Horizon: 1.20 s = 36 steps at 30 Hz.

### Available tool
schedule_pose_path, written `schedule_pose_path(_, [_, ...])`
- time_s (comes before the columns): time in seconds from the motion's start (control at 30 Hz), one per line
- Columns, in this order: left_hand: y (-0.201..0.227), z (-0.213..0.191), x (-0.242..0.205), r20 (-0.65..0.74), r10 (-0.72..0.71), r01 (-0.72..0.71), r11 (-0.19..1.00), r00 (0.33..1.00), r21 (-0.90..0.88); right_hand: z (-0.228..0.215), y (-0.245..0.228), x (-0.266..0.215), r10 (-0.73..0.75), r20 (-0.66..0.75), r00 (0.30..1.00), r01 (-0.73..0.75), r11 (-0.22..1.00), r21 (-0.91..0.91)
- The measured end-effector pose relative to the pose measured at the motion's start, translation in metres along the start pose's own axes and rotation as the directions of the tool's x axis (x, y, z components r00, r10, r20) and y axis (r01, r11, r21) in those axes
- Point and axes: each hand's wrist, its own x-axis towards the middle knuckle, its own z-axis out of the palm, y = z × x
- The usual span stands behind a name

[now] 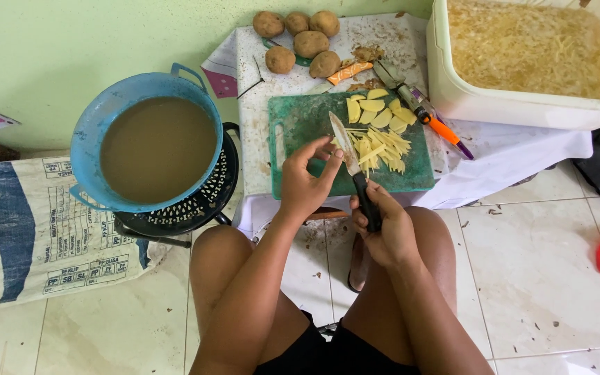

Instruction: Julienning potatoes into thin strips using a knife on a cutting board while sitting on the floor.

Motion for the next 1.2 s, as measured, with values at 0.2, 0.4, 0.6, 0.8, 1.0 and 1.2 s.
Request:
schedule_pose_path(0.2, [0.000, -0.009, 0.002, 0.030, -0.196, 0.199, 0.971, 0.980, -0.133, 0.005, 0.011, 0.000, -0.070, 0.074, 0.995, 0.077, 0.993, -0.085])
schedule_pose_path(0.4, [0.002, -0.019, 0.000, 0.000, -0.336, 0.325, 0.912, 0.942, -0.251, 0.004, 0.020, 0.003, -0.159, 0.126, 0.979, 0.186, 0.953, -0.241])
schedule_pose_path(0.6, [-0.022, -0.023, 0.005, -0.015, -0.412, 0.384, 0.862, 0.911, -0.331, 0.012, 0.010, -0.002, -0.413, 0.150, 0.898, 0.412, 0.670, -0.617])
schedule_pose_path(0.8, [-0.028, -0.027, 0.011, -0.065, -0.416, 0.366, 0.856, 0.907, -0.364, 0.022, -0.028, 0.012, -0.547, 0.134, 0.826, 0.473, 0.544, -0.693])
schedule_pose_path(1.0, [-0.030, -0.028, 0.018, -0.103, -0.439, 0.367, 0.840, 0.892, -0.399, 0.011, -0.077, 0.073, -0.679, 0.305, 0.668, 0.468, 0.064, -0.881])
schedule_pose_path(1.2, [-0.026, -0.028, 0.024, -0.139, -0.471, 0.379, 0.824, 0.871, -0.421, -0.016, -0.097, 0.171, -0.589, 0.465, 0.660, 0.249, -0.412, -0.876])
